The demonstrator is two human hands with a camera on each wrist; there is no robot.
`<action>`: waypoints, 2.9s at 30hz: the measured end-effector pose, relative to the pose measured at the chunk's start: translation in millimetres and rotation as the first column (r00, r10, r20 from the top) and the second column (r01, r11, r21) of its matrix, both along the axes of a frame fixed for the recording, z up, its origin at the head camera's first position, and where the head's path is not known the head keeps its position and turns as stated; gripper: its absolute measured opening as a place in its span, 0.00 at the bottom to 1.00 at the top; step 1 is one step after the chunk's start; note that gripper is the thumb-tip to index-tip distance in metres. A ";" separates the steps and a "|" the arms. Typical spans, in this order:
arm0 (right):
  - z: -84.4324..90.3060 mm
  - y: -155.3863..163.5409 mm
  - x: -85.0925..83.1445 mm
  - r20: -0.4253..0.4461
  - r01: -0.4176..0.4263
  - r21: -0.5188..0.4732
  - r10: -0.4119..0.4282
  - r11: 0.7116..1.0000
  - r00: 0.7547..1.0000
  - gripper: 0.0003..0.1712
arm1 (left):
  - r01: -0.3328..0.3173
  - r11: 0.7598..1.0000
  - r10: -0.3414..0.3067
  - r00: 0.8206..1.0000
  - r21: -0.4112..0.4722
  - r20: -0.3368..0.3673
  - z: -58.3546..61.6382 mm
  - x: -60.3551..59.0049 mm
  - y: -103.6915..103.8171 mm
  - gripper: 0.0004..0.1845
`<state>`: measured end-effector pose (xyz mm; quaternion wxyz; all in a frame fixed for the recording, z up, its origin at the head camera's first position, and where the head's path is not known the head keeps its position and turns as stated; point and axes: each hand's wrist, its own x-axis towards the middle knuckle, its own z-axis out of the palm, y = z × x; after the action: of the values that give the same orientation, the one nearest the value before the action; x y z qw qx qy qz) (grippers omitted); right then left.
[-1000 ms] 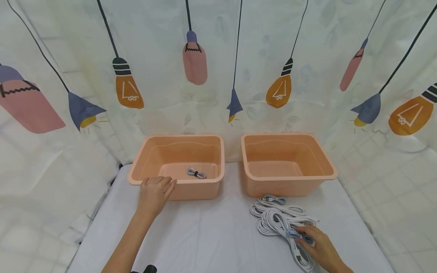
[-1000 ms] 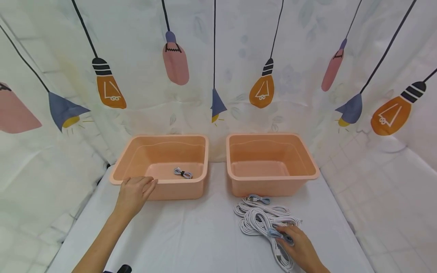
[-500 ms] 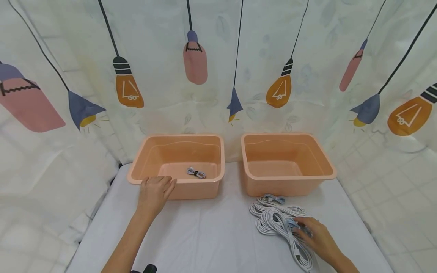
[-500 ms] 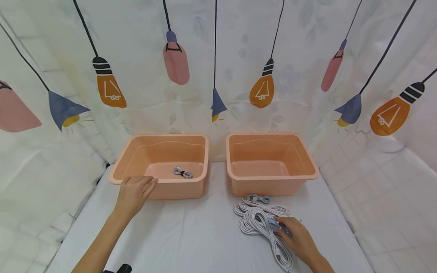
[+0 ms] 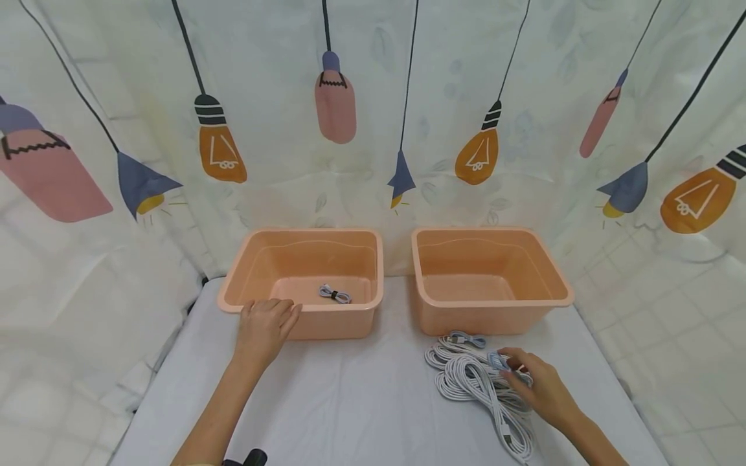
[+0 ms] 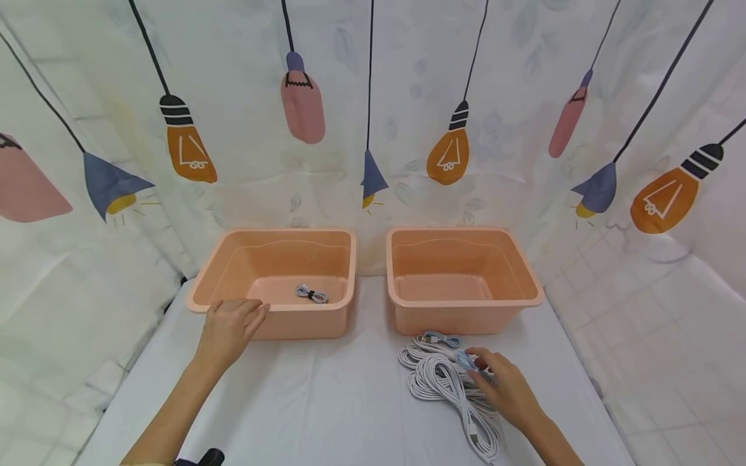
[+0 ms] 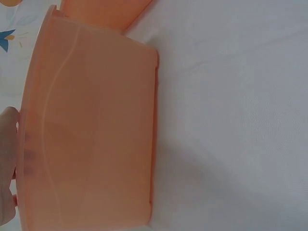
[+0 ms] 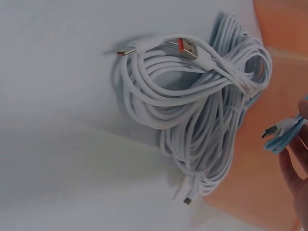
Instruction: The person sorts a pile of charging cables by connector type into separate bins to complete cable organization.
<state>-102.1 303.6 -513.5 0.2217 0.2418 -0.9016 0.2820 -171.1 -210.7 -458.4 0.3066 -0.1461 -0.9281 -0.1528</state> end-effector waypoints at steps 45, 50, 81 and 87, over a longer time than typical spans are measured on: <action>110.6 -92.4 -91.5 0.034 -0.245 -0.046 0.246 0.969 0.969 0.22 | -0.015 1.000 0.015 1.000 0.019 -0.013 1.9 -3.1 2.0 0.09; 125.0 -106.6 -98.2 0.098 -0.193 -0.023 0.194 0.981 0.976 0.19 | -0.014 1.000 0.015 1.000 0.020 -0.009 1.0 -2.8 1.5 0.09; 171.3 -192.4 -156.4 0.229 -0.226 0.027 0.215 0.974 0.949 0.21 | -0.010 1.000 0.010 1.000 0.019 -0.004 -0.4 -2.0 0.2 0.09; 170.9 -209.4 -167.8 0.253 -0.233 0.046 0.214 0.971 0.943 0.21 | -0.013 1.000 0.013 1.000 0.024 0.021 -0.9 -2.5 0.9 0.10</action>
<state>-269.8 94.2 -342.7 0.0654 0.3138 -0.8988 0.2989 -173.6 -209.8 -459.3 0.2997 -0.1347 -0.9302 -0.1634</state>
